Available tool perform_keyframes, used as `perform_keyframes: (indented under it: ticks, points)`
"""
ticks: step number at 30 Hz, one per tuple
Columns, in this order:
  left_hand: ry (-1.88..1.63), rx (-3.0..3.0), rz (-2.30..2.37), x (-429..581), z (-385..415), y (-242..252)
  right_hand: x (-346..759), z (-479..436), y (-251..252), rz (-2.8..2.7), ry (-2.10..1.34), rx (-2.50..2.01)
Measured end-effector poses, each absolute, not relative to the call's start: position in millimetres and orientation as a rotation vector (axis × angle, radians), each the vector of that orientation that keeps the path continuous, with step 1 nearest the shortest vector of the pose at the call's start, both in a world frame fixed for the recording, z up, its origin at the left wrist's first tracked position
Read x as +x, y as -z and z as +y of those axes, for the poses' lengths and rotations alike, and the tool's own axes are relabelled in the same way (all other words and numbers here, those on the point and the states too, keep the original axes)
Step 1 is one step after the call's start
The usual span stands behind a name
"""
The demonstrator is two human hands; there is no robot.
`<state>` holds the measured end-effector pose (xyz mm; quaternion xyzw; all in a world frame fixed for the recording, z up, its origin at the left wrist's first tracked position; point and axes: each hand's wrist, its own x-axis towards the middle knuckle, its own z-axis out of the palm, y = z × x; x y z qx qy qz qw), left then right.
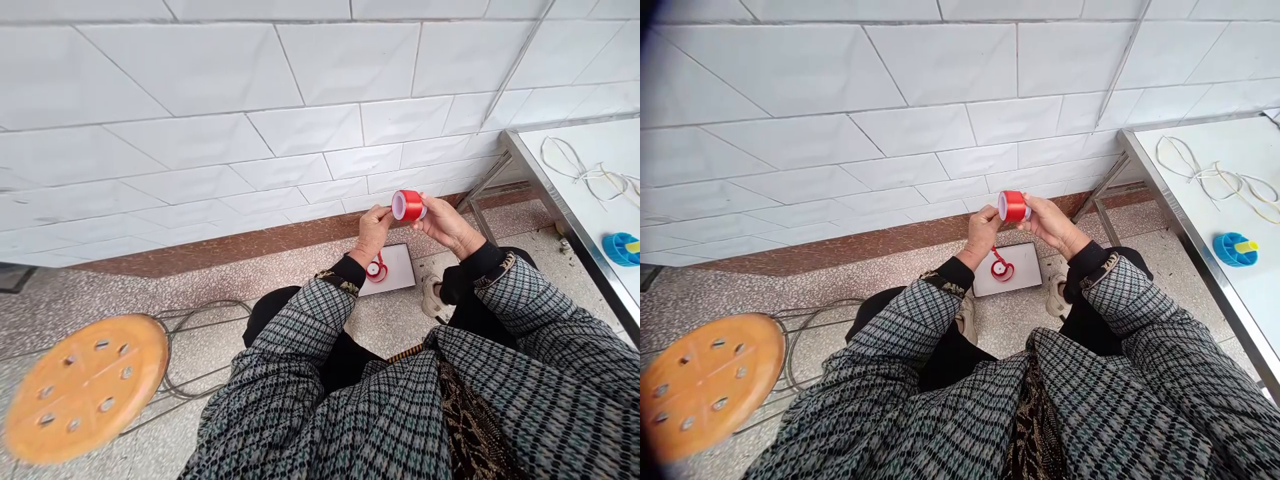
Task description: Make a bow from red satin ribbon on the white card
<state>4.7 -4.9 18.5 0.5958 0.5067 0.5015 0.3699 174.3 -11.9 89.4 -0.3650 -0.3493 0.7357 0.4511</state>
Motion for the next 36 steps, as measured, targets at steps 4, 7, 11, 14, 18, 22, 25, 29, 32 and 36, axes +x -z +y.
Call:
perform_keyframes:
  ticks: [4,7,11,14,18,22,25,29,32,36]
  points:
    - [-1.240,1.511,1.303,9.8,-9.5,-15.8,176.8,-10.4,-85.2,-0.825,-1.801,-0.931]
    - [-1.250,1.410,1.248,13.7,-12.6,-11.6,177.6,-10.5,-84.0,-0.848,-1.782,-0.944]
    - [-1.278,1.193,1.066,19.6,-17.3,-10.0,173.0,-15.1,-84.0,-0.949,-1.677,-0.958]
    - [-1.333,1.070,0.991,23.6,-20.6,-14.6,165.8,-19.3,-80.8,-1.035,-1.507,-0.996]
    - [-1.342,0.925,0.926,23.7,-21.9,-27.6,161.4,-18.1,-68.4,-1.179,-1.311,-1.017]
    - [-1.201,0.737,0.786,18.9,-23.5,-43.1,162.7,-13.2,-55.5,-1.335,-1.100,-1.030]
    - [-1.120,0.642,0.764,15.7,-26.3,-51.0,163.5,-12.1,-51.8,-1.414,-0.943,-1.060]
    - [-1.102,0.612,0.750,11.9,-28.2,-55.7,166.6,-13.7,-55.0,-1.583,-0.712,-1.034]
    - [-1.098,0.616,0.739,8.2,-28.3,-59.4,169.4,-16.8,-60.7,-1.760,-0.500,-0.983]
    - [-1.059,0.664,0.717,6.5,-30.6,-65.9,167.0,-24.5,-66.2,-1.913,-0.255,-0.966]
